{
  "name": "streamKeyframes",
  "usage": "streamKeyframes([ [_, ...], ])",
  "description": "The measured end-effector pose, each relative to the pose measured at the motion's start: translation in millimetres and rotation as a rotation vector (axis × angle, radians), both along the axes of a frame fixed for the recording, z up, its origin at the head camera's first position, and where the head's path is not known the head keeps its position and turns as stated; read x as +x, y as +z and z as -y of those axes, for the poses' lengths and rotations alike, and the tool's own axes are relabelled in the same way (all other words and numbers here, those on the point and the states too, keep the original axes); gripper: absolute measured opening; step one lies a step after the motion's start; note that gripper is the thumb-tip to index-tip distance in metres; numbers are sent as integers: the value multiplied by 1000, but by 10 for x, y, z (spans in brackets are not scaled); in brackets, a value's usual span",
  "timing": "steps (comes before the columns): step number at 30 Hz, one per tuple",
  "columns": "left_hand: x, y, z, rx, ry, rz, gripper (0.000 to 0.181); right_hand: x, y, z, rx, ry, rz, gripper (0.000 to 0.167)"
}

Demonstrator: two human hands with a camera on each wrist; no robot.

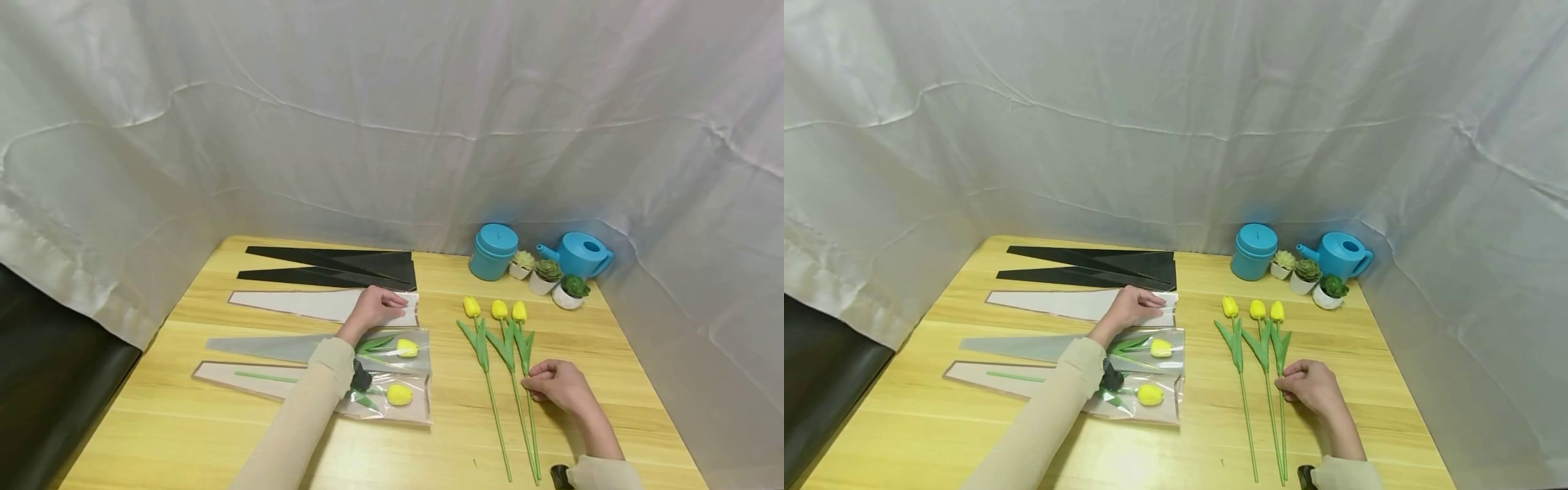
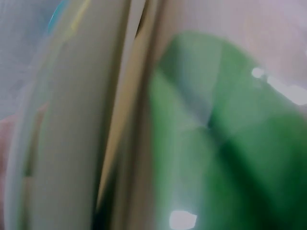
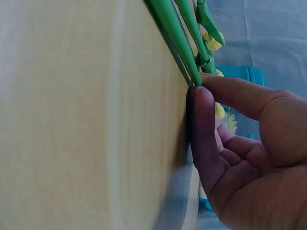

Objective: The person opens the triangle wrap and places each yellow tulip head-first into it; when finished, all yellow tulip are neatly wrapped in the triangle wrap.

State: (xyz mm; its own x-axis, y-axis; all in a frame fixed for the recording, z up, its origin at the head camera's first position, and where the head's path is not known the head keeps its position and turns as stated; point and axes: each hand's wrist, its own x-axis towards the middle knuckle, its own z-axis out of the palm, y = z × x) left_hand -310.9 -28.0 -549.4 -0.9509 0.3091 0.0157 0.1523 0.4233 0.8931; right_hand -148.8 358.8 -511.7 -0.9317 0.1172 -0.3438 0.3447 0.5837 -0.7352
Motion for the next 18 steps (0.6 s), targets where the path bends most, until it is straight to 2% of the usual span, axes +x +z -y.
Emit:
streamKeyframes([
  [4,-9,-15,19,77,24,18,13,6,-3,-9,18,12,-9,29],
  [10,-38,-23,39,178,95,106,15,18,2,-12,40,12,-12,21],
  [13,-49,-20,41,216,106,110,16,22,5,-14,55,20,-16,19],
  [18,-54,-11,45,225,120,108,17,19,13,-7,57,7,-12,18],
])
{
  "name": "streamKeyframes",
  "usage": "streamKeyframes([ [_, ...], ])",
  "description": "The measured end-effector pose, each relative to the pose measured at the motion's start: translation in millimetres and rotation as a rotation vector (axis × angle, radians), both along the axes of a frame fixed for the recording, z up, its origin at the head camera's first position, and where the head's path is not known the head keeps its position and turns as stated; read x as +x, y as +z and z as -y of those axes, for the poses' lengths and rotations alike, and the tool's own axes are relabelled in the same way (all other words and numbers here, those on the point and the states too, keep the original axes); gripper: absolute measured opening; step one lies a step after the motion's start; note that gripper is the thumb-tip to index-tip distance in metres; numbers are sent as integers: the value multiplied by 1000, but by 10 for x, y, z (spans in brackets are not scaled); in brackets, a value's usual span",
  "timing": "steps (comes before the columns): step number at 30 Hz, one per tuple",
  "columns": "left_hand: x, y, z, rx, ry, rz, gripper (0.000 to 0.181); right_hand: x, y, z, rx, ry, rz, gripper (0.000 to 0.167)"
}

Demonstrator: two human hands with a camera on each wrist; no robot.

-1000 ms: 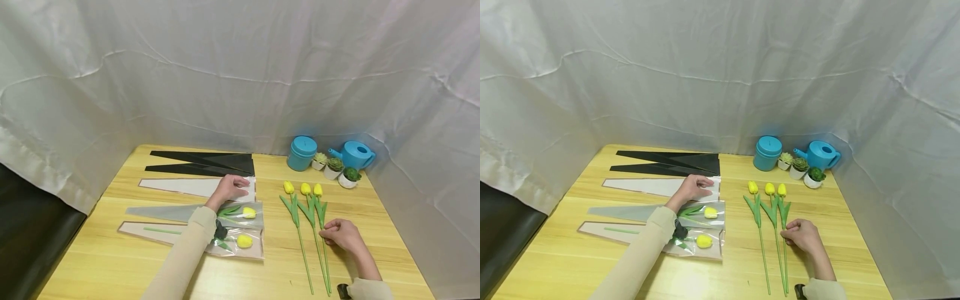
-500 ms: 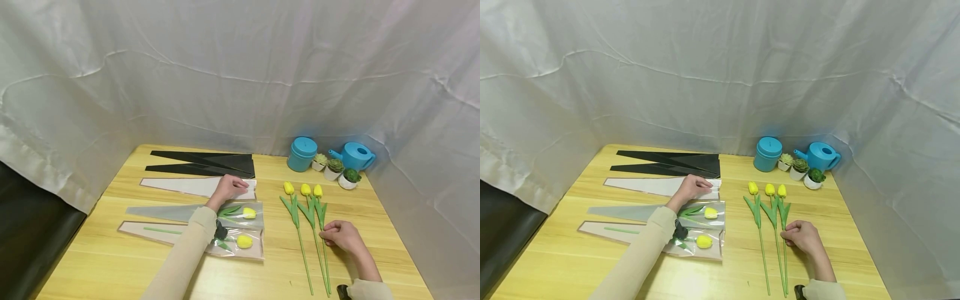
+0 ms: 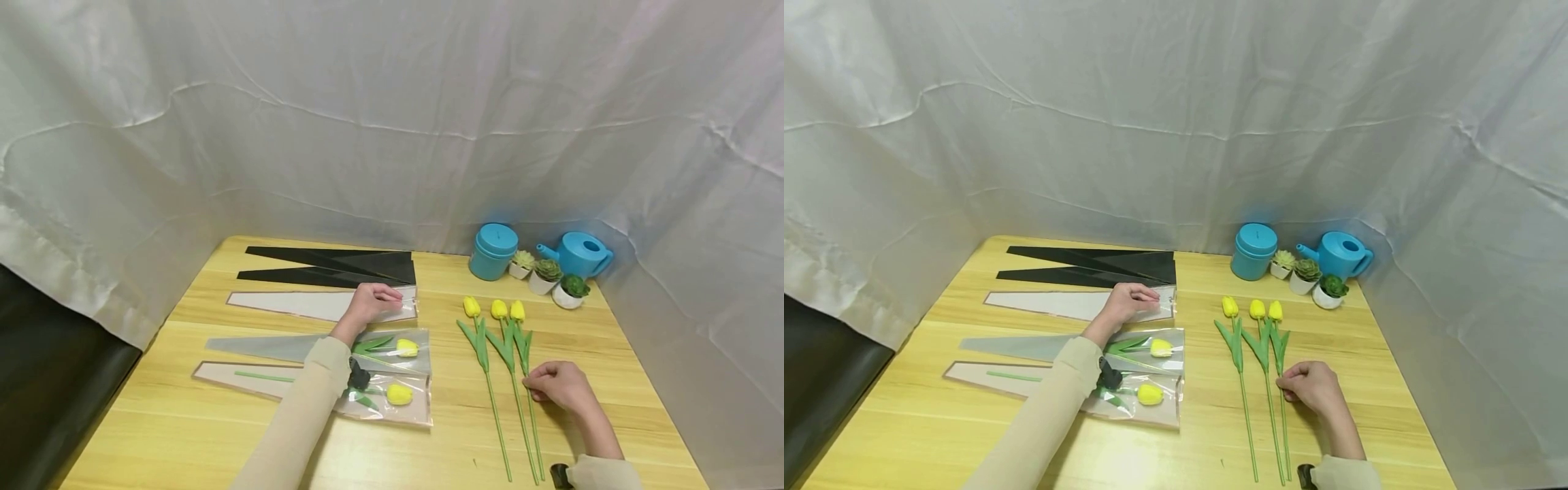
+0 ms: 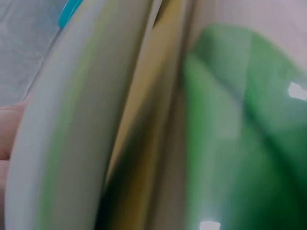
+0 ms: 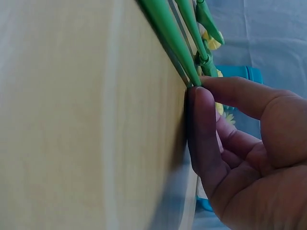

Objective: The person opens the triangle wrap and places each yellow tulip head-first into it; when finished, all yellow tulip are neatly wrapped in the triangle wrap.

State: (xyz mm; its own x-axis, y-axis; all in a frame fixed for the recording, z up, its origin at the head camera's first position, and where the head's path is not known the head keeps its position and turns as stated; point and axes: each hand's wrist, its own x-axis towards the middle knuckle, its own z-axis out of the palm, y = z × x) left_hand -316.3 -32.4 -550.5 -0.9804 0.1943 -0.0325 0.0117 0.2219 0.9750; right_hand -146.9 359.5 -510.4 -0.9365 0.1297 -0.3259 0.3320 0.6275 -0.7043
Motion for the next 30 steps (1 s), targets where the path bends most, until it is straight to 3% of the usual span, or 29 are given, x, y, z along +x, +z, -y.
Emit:
streamKeyframes([
  [7,4,18,12,48,22,16,18,-14,17,1,73,7,-24,15],
  [16,-9,-8,11,60,12,23,20,22,100,17,-46,-63,-48,23],
  [24,-9,3,8,73,2,16,20,47,261,51,-81,-75,-82,26],
  [30,2,4,-5,69,3,12,19,43,263,52,-124,-102,-128,34],
])
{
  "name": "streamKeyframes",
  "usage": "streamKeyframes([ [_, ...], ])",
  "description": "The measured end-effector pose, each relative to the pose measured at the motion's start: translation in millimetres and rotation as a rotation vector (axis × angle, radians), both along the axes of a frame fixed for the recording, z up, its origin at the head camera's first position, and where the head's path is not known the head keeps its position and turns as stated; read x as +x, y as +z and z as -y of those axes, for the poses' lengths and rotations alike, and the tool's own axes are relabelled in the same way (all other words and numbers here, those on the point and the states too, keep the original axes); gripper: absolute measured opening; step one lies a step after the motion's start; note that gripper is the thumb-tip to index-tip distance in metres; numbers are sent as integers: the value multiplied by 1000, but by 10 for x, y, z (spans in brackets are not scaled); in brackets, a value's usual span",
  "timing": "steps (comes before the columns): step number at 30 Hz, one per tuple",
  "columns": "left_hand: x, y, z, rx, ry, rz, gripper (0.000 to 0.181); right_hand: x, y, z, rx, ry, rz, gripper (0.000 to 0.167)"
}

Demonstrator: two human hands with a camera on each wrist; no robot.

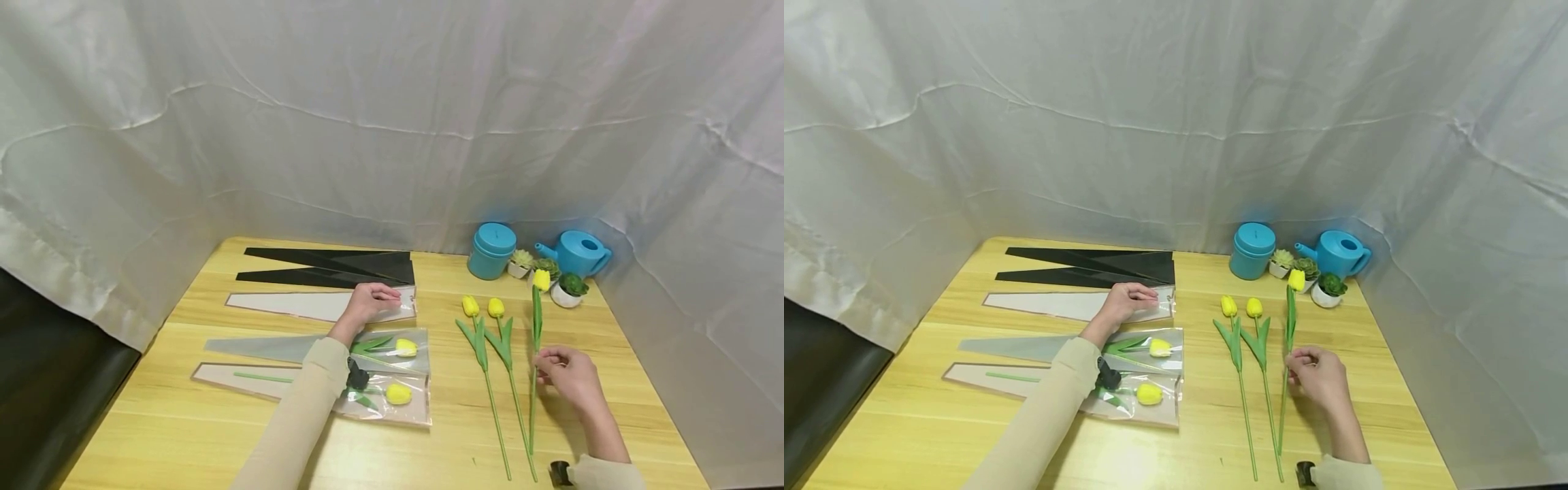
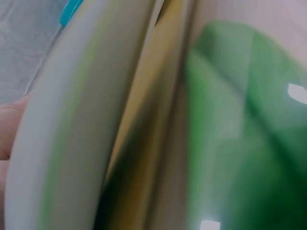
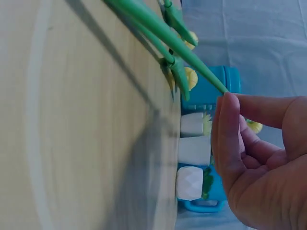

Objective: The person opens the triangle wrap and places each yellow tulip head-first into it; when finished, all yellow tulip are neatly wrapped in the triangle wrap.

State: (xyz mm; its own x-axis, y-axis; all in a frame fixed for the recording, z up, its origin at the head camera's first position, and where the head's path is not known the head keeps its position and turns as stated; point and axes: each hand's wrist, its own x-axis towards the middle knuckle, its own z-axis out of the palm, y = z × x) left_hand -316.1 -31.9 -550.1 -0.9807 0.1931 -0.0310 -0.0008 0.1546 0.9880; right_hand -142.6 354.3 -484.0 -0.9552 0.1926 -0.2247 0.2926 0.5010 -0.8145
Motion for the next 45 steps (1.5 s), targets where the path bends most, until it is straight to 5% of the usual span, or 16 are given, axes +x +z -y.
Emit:
streamKeyframes([
  [15,1,-9,-8,11,5,-15,22,-118,134,134,-206,-64,-165,33],
  [23,12,2,-2,-5,12,-5,21,-197,158,238,-462,-17,-302,25],
  [28,7,4,4,-6,12,5,19,-292,178,324,-475,-11,-319,22],
  [45,-3,1,40,8,-2,28,22,-764,152,774,-564,-177,-329,15],
])
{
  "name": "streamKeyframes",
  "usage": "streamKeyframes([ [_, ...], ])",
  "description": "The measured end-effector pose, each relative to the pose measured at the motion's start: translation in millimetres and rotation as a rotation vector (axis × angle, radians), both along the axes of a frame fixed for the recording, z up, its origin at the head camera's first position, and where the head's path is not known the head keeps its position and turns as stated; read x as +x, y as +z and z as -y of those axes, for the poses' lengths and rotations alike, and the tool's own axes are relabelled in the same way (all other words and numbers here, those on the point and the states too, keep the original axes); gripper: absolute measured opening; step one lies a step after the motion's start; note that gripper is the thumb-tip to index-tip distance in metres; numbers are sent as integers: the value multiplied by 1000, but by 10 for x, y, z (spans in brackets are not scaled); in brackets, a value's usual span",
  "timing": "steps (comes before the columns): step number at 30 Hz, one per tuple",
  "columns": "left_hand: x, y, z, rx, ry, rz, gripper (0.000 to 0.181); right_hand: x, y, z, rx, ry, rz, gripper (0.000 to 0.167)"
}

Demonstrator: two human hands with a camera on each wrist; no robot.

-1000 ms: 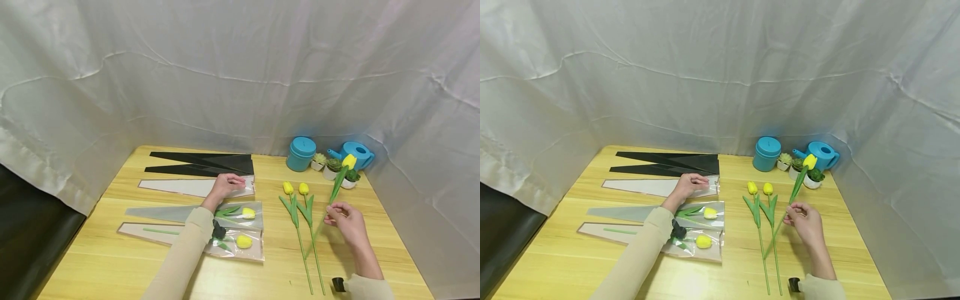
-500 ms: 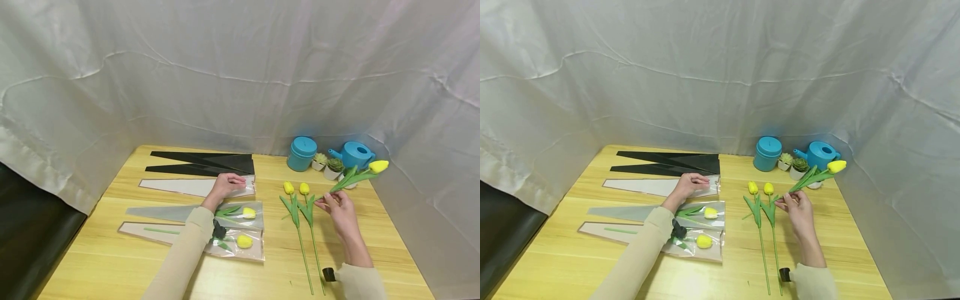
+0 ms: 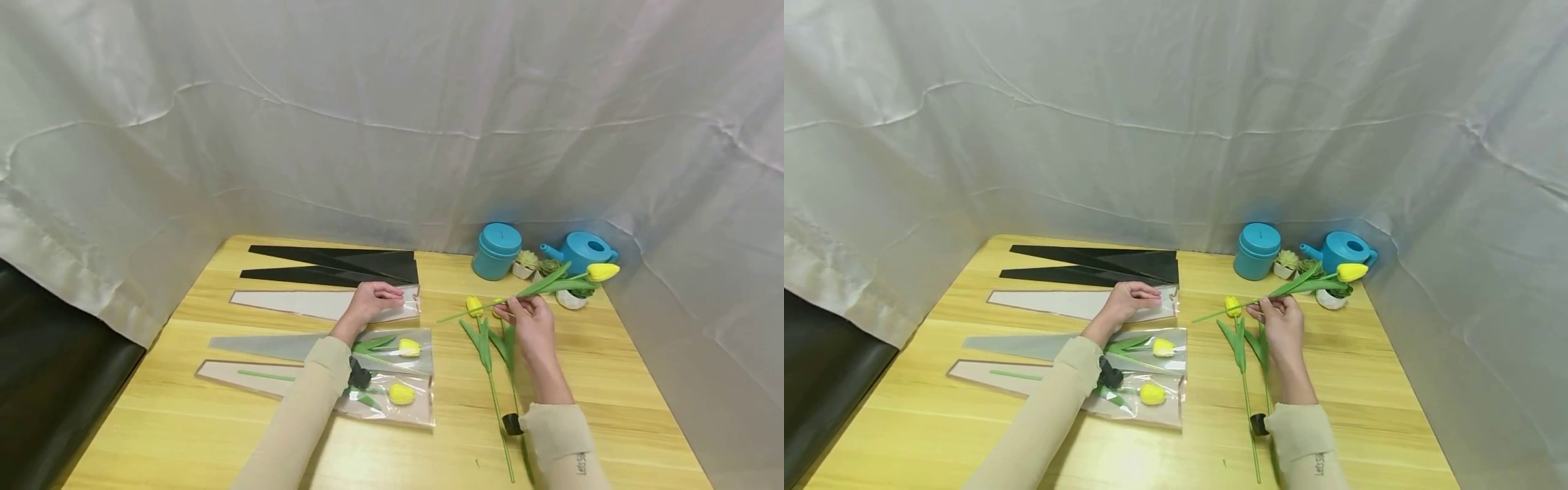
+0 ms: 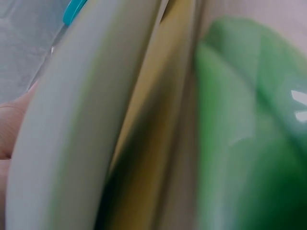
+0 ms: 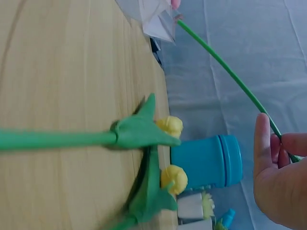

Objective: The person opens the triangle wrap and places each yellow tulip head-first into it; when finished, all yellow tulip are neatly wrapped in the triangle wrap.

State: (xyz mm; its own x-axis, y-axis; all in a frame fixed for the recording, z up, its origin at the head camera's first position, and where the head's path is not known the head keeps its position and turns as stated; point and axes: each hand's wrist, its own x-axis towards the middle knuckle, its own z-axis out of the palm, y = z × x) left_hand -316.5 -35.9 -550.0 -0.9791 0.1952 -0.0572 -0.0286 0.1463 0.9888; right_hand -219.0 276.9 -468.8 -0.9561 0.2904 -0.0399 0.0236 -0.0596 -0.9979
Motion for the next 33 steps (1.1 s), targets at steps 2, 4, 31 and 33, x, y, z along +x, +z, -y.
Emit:
streamKeyframes([
  [2,-2,-2,-1,2,2,-1,22,-47,-8,45,-14,-17,6,14],
  [4,-5,-4,0,4,2,-3,23,-94,-18,89,-24,-33,11,13],
  [31,2,4,-2,33,-6,10,22,-416,-328,566,-102,-18,104,36],
  [33,1,3,-6,32,-4,9,22,-427,-340,605,-121,-15,112,34],
])
